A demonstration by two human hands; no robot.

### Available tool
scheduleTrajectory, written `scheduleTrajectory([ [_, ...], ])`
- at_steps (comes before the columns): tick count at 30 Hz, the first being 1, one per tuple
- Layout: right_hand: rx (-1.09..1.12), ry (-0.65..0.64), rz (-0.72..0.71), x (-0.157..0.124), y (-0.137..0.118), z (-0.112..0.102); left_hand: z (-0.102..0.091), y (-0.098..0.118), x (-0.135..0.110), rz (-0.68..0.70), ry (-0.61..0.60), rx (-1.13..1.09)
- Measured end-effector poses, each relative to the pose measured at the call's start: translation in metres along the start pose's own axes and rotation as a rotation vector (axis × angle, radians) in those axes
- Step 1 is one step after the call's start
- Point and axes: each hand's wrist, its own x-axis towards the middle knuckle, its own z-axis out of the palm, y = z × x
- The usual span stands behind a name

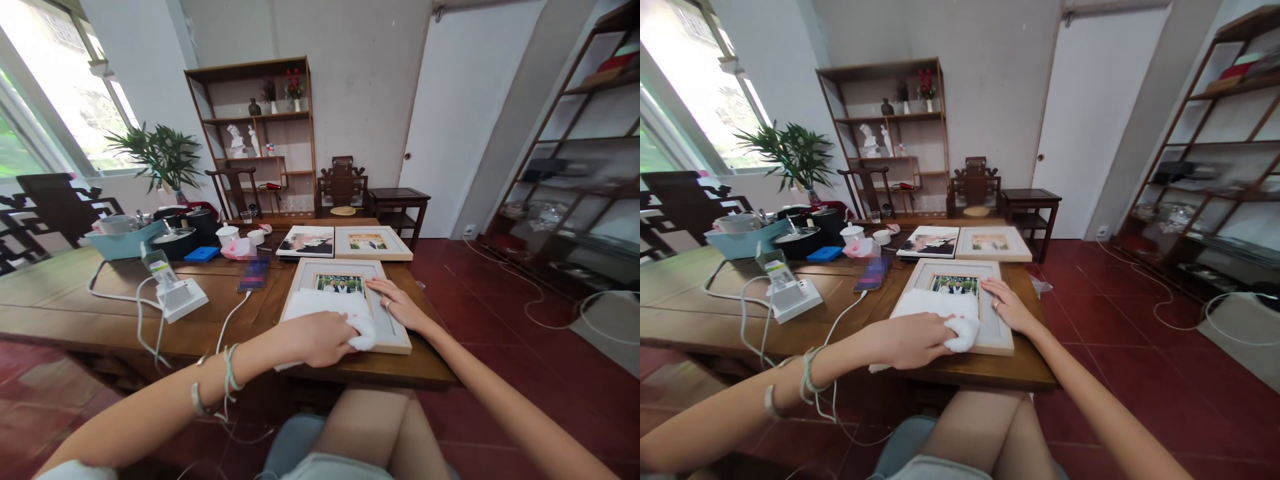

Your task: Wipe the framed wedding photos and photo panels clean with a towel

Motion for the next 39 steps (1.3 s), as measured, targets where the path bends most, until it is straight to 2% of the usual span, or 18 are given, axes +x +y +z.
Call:
scheduleTrajectory([
  [2,-0.004,-0.004,-0.004,0.000,0.000,0.000,0.000,0.007,-0.002,0.018,0.006,-0.032],
  [5,-0.004,0.004,-0.007,0.000,0.000,0.001,0.014,0.001,0.010,0.034,0.064,-0.045],
  [8,-0.004,0.009,-0.004,0.000,0.001,0.001,0.031,-0.023,0.034,0.022,0.113,-0.028],
  [10,-0.007,0.005,-0.008,0.000,0.002,0.001,0.037,-0.045,0.051,-0.033,0.156,-0.015],
  [13,-0.009,-0.009,-0.018,0.000,0.003,0.001,0.039,-0.075,0.074,-0.118,0.259,0.010],
  [16,-0.011,-0.019,-0.026,0.000,0.003,-0.001,0.037,-0.088,0.093,-0.140,0.291,0.037],
  [18,-0.018,-0.020,-0.023,0.001,0.003,-0.001,0.035,-0.086,0.100,-0.149,0.274,0.043],
  [21,-0.023,-0.022,-0.008,0.001,0.002,-0.001,0.032,-0.069,0.098,-0.154,0.237,0.047],
  [24,-0.015,-0.028,0.001,0.001,0.001,0.000,0.025,-0.041,0.078,-0.135,0.177,0.052],
  [28,0.005,-0.013,-0.012,0.001,0.002,0.001,0.013,0.004,0.039,-0.078,0.081,0.047],
  [31,0.025,0.008,-0.023,0.001,0.003,0.001,0.011,0.027,0.024,0.004,0.115,0.002],
  [33,0.040,0.018,-0.020,0.001,0.002,0.001,0.015,0.031,0.028,0.020,0.192,-0.045],
  [35,0.048,0.016,-0.011,0.001,0.001,0.000,0.020,0.027,0.042,-0.054,0.242,-0.097],
  [39,0.035,-0.003,-0.003,0.001,0.000,-0.001,0.027,0.009,0.067,-0.189,0.211,-0.182],
])
